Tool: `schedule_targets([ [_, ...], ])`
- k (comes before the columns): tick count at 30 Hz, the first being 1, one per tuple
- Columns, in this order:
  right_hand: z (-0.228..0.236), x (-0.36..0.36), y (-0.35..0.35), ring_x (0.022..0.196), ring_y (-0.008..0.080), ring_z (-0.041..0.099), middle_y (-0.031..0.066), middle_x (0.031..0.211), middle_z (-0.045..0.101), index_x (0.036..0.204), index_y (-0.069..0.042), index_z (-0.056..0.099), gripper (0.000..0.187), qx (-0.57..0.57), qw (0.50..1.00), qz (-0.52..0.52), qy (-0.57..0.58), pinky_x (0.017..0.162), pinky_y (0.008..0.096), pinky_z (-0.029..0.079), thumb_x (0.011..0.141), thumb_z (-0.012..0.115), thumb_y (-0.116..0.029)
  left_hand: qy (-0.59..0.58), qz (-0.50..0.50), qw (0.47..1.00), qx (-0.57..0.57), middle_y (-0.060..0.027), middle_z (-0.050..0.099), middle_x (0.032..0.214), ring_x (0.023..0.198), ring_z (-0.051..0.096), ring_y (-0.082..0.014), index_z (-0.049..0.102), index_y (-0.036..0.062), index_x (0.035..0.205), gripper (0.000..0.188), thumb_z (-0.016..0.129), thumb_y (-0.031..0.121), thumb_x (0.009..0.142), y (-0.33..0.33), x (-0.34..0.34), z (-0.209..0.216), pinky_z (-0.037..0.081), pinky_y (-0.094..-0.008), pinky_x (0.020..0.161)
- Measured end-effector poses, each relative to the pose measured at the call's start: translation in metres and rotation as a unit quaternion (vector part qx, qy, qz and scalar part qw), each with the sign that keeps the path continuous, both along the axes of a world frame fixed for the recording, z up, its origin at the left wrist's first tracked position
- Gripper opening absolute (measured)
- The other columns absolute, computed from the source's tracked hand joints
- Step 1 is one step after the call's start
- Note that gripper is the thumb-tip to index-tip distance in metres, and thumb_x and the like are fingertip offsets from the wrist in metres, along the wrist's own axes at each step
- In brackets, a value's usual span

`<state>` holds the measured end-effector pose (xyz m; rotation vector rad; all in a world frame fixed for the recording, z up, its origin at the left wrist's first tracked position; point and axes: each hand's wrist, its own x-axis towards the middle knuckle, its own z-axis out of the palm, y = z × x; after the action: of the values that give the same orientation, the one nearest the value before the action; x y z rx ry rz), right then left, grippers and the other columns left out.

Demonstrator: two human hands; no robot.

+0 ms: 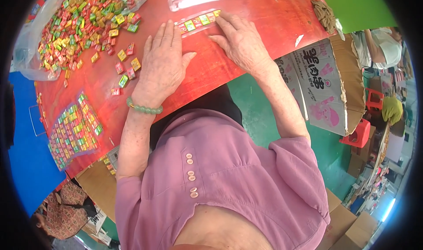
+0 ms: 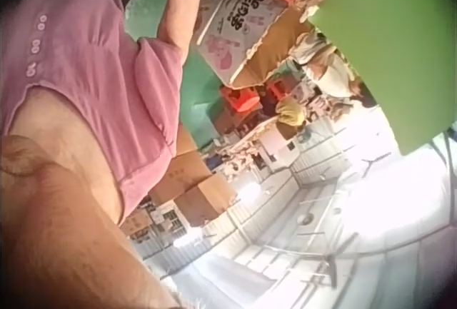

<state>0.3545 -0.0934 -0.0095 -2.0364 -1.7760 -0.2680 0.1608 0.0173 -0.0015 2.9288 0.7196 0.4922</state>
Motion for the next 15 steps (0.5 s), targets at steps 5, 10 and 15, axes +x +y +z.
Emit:
schedule_targets([
  [5, 0.004, -0.027, -0.023, 0.114, 0.0354, 0.059, 0.0151, 0.131, 0.058, 0.125, -0.002, 0.062, 0.042, 0.011, 0.998, -0.046, 0.030, 0.096, 0.0413, 0.051, 0.090, 0.070, -0.025, -0.018, -0.025, 0.998, -0.046, -0.0265, 0.047, 0.142, 0.135, 0.043, -0.0367, 0.046, -0.0107, 0.136, 0.066, 0.068, 0.029, 0.088, -0.022, -0.021, 0.007, 0.033, -0.0509, 0.113],
  [10, 0.005, -0.045, -0.046, 0.112, 0.0333, 0.060, 0.0139, 0.131, 0.058, 0.124, -0.004, 0.064, 0.040, 0.006, 0.998, -0.049, 0.027, 0.097, 0.0417, 0.048, 0.088, 0.072, -0.020, -0.082, -0.044, 0.992, -0.086, -0.0259, 0.049, 0.140, 0.133, 0.045, -0.0393, 0.042, -0.0087, 0.140, 0.068, 0.071, 0.021, 0.086, -0.023, -0.040, 0.009, 0.035, -0.0493, 0.113],
  [15, 0.008, -0.052, -0.057, 0.111, 0.0315, 0.061, 0.0131, 0.127, 0.061, 0.120, -0.004, 0.065, 0.037, 0.020, 0.997, -0.028, 0.067, 0.095, 0.0399, 0.050, 0.086, 0.074, -0.016, -0.130, -0.023, 0.987, -0.093, -0.0250, 0.051, 0.138, 0.132, 0.047, -0.0414, 0.041, -0.0043, 0.143, 0.074, 0.076, 0.022, 0.083, -0.021, -0.054, 0.008, 0.038, -0.0489, 0.111],
])
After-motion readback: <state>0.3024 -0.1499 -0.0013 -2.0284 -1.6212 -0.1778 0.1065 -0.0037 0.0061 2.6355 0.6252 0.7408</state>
